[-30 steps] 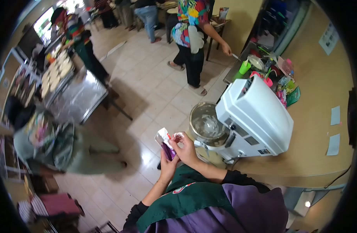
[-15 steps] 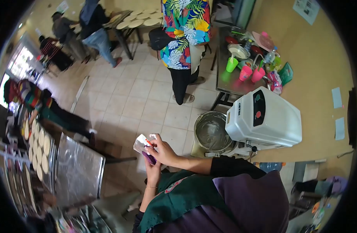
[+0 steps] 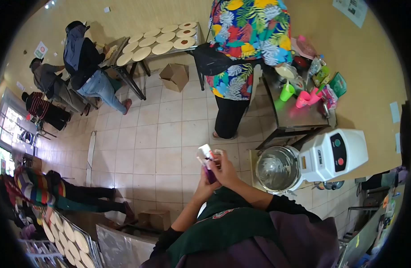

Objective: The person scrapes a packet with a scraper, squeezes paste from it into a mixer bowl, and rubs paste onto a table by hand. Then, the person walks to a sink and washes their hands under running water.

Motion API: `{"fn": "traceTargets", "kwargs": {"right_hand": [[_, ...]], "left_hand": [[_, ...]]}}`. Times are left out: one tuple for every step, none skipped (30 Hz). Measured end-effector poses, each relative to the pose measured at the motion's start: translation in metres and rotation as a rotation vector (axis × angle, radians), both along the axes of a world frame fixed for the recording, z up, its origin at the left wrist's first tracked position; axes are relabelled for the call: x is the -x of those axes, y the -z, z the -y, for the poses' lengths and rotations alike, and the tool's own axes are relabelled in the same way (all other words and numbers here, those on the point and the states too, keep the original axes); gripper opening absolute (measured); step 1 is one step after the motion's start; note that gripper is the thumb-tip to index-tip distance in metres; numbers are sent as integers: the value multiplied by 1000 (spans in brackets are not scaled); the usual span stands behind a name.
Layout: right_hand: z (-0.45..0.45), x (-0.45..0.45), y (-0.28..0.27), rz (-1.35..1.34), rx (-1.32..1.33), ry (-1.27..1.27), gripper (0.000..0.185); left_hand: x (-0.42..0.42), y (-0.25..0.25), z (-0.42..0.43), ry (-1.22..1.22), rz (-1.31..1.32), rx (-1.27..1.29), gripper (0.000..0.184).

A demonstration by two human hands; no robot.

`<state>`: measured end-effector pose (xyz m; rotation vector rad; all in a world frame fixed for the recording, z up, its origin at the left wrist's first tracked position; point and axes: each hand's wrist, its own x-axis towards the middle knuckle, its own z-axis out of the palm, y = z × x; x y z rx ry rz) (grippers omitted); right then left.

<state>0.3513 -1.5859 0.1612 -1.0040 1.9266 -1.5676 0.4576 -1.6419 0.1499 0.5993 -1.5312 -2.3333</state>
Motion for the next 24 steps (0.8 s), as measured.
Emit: {"fn": "traceTargets", "kwargs": {"right_hand": [[14, 10, -1, 40, 25, 47, 41], [30, 21, 0, 78, 53, 95, 41], [48, 33, 6, 78, 59, 102, 41], [66, 44, 15, 80, 57, 106, 42], [87, 57, 23, 81, 54, 102, 43], [111, 69, 29, 118, 49, 83, 45], [147, 84, 34, 121, 60, 73, 45], [179, 99, 40, 118, 84, 60, 45], [200, 104, 43, 131, 86, 52, 45], [222, 111, 29, 146, 75, 50, 45], [255, 129, 10, 214, 57, -24, 45], [286, 146, -4, 285, 30, -103, 45], [316, 162, -8, 285, 24, -115, 45], [333, 177, -8, 335, 88, -124, 45], [358, 191, -8, 391, 144, -128, 45], [381, 204, -14, 395, 131, -130, 45], [401, 220, -23, 467, 170, -116, 44], [422, 237, -30, 535, 213, -100, 42], [441, 253, -33, 529, 211, -96, 42], [461, 271, -36, 499, 236, -48, 42], [479, 288, -37, 471, 260, 5, 41], [499, 305, -40, 507, 336, 40, 40], [515, 324, -37, 502, 337, 59, 40], [528, 346, -36, 444, 359, 110, 39]], "left_hand": [[12, 3, 17, 45, -2, -36, 87], [24, 6, 37, 90, -5, -71, 88], [37, 7, 56, 97, -5, -65, 88], [48, 7, 74, 118, 8, -104, 89], [59, 7, 95, 131, 21, -144, 90], [67, 15, 120, 162, 84, -171, 91], [78, 19, 154, 152, 87, -159, 91], [90, 22, 184, 126, 111, -48, 91], [93, 23, 204, 105, 153, 42, 91], [101, 1, 228, 79, 125, -112, 91], [113, -8, 258, 74, 116, -106, 91], [119, -15, 286, 54, 113, -128, 91], [124, -19, 311, 33, 112, -154, 92], [130, -19, 324, 5, 94, -159, 96], [139, -34, 344, -55, -8, -89, 102], [145, -36, 365, -94, -50, -67, 105], [151, -34, 383, -129, -97, -38, 108], [155, -30, 403, -128, -83, -28, 109], [160, -26, 424, -124, -88, -31, 109], [166, -21, 446, -105, -56, -43, 109], [173, -16, 470, -80, -21, -57, 109], [182, -3, 495, -63, -19, -60, 106], [194, 11, 519, -44, -20, -64, 106], [207, 23, 546, 11, -12, -109, 104]]}}
